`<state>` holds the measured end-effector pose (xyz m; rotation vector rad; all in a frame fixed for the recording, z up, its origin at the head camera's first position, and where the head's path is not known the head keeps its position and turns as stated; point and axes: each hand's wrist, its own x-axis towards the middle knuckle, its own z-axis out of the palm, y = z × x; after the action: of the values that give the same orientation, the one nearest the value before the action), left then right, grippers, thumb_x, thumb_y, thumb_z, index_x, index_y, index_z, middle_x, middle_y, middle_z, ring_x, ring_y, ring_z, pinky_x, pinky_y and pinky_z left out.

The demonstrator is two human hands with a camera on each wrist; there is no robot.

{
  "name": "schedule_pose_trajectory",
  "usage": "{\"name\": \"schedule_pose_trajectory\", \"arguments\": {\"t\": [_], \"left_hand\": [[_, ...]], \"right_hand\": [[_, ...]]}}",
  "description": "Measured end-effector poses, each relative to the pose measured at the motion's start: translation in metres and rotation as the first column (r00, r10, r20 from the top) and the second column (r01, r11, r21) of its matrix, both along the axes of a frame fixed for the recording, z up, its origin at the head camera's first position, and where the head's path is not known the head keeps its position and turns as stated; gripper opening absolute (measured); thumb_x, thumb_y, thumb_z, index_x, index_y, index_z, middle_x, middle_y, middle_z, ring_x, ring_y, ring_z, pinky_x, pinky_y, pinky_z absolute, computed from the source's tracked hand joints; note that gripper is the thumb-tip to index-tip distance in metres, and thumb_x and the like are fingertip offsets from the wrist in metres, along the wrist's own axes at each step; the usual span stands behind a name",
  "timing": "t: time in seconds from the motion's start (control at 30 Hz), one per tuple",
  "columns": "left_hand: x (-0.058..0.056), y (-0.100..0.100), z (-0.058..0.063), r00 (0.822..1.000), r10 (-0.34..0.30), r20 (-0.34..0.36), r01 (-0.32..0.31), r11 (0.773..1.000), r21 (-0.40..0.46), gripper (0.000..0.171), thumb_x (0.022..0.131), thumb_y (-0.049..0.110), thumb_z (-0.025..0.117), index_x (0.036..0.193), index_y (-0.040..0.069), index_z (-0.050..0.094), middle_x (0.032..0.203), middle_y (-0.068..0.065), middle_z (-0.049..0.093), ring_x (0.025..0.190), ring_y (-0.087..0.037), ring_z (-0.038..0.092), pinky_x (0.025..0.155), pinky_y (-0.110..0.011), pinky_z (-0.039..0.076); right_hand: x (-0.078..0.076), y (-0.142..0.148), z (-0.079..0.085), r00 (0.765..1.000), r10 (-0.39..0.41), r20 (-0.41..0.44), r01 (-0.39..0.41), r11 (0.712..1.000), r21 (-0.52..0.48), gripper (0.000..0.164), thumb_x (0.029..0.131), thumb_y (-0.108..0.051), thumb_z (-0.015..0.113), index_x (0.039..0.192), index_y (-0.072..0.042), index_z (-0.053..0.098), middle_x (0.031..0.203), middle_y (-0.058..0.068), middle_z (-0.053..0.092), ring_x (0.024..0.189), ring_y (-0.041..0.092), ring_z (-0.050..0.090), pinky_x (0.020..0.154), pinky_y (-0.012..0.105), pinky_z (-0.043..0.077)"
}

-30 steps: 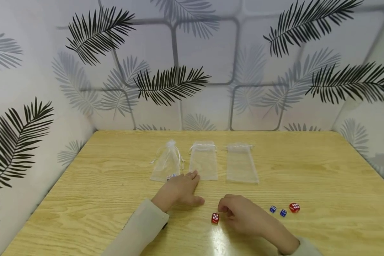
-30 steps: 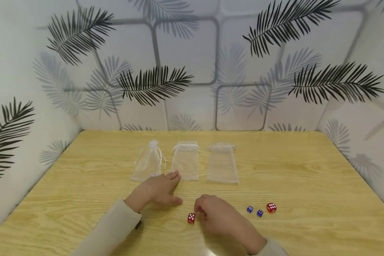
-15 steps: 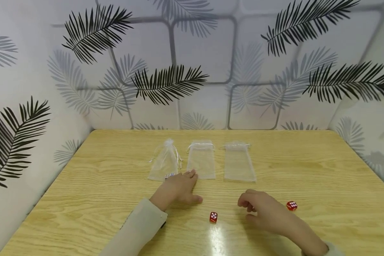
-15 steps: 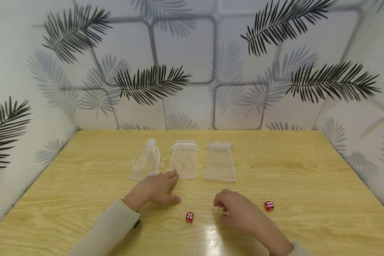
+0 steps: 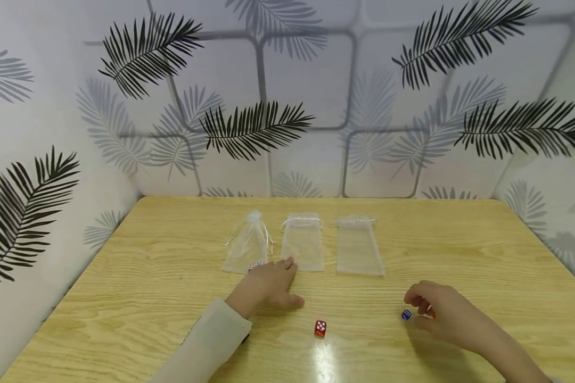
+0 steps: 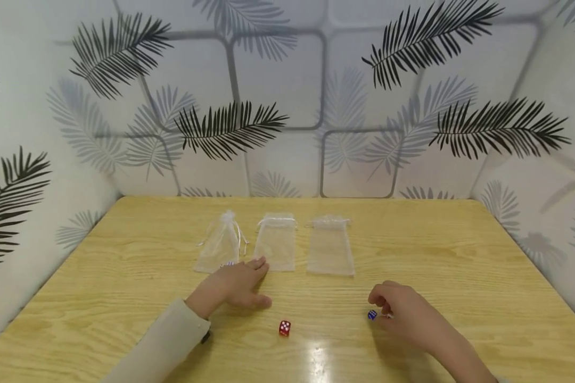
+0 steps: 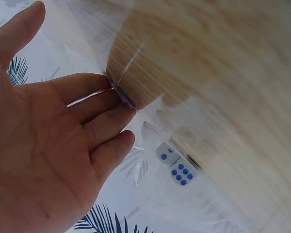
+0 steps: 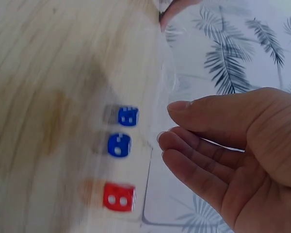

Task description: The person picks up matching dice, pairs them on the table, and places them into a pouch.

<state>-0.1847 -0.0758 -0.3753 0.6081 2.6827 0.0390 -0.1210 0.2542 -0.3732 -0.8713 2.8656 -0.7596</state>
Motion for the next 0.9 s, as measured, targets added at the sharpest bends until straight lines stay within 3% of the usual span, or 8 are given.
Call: {"name": "schedule_pose_trajectory", "arguments": {"t": [0.07, 0.33, 0.43, 0.57, 0.77, 0.9], "left_hand": [[0.0, 0.0, 0.0, 1.0, -0.001, -0.006, 0.001, 1.0, 0.0, 0.082, 0.087, 0.055, 0.058, 0.15, 0.01, 0.031, 0.157, -0.004, 0.025, 0.143, -0.024, 0.03, 0.113, -0.046, 0.031], [0.0, 0.001, 0.001, 1.0, -0.009, -0.011, 0.009, 1.0, -0.005, 0.081, 0.088, 0.055, 0.057, 0.149, 0.009, 0.031, 0.157, -0.005, 0.026, 0.144, -0.023, 0.029, 0.114, -0.043, 0.031], [0.001, 0.001, 0.001, 1.0, -0.013, -0.013, 0.013, 1.0, -0.004, 0.081, 0.088, 0.055, 0.057, 0.149, 0.008, 0.032, 0.157, -0.005, 0.027, 0.144, -0.021, 0.028, 0.114, -0.04, 0.03], [0.001, 0.001, 0.0, 1.0, -0.014, -0.018, 0.014, 1.0, -0.005, 0.081, 0.088, 0.054, 0.058, 0.149, 0.009, 0.032, 0.157, -0.005, 0.027, 0.144, -0.021, 0.029, 0.114, -0.04, 0.03], [0.0, 0.002, 0.001, 0.999, -0.024, -0.021, 0.024, 1.0, -0.012, 0.081, 0.089, 0.055, 0.056, 0.149, 0.008, 0.031, 0.157, -0.006, 0.027, 0.144, -0.02, 0.028, 0.115, -0.038, 0.03], [0.0, 0.001, 0.0, 0.999, -0.024, -0.025, 0.023, 1.0, -0.015, 0.082, 0.089, 0.056, 0.055, 0.149, 0.007, 0.03, 0.157, -0.007, 0.027, 0.144, -0.021, 0.028, 0.114, -0.038, 0.03]], "right_hand": [[0.0, 0.009, 0.001, 1.0, -0.024, 0.017, 0.024, 1.0, 0.004, 0.028, 0.075, -0.001, 0.075, 0.099, -0.003, 0.062, 0.094, 0.003, 0.064, 0.075, 0.004, 0.058, 0.061, 0.022, 0.051], [0.0, 0.037, 0.001, 0.988, -0.143, -0.05, 0.144, 0.989, 0.019, 0.025, 0.073, -0.001, 0.076, 0.094, -0.003, 0.063, 0.088, 0.001, 0.064, 0.07, -0.001, 0.057, 0.06, 0.023, 0.052], [-0.001, 0.045, -0.001, 0.982, -0.191, -0.006, 0.191, 0.98, 0.048, 0.024, 0.074, -0.002, 0.075, 0.095, -0.002, 0.063, 0.087, 0.001, 0.063, 0.07, -0.001, 0.057, 0.06, 0.022, 0.051], [-0.004, 0.052, -0.008, 0.979, -0.199, 0.041, 0.196, 0.978, 0.069, 0.027, 0.075, -0.006, 0.077, 0.098, -0.002, 0.063, 0.087, 0.0, 0.062, 0.069, -0.003, 0.054, 0.058, 0.022, 0.048], [-0.008, 0.056, -0.02, 0.969, -0.187, 0.159, 0.187, 0.982, 0.018, 0.039, 0.074, -0.019, 0.08, 0.104, -0.002, 0.061, 0.087, 0.001, 0.061, 0.069, -0.005, 0.053, 0.058, 0.021, 0.047], [-0.011, 0.057, -0.025, 0.963, -0.144, 0.23, 0.15, 0.989, -0.01, 0.037, 0.077, -0.021, 0.078, 0.104, -0.002, 0.06, 0.084, 0.001, 0.061, 0.068, -0.005, 0.051, 0.058, 0.021, 0.045]]}}
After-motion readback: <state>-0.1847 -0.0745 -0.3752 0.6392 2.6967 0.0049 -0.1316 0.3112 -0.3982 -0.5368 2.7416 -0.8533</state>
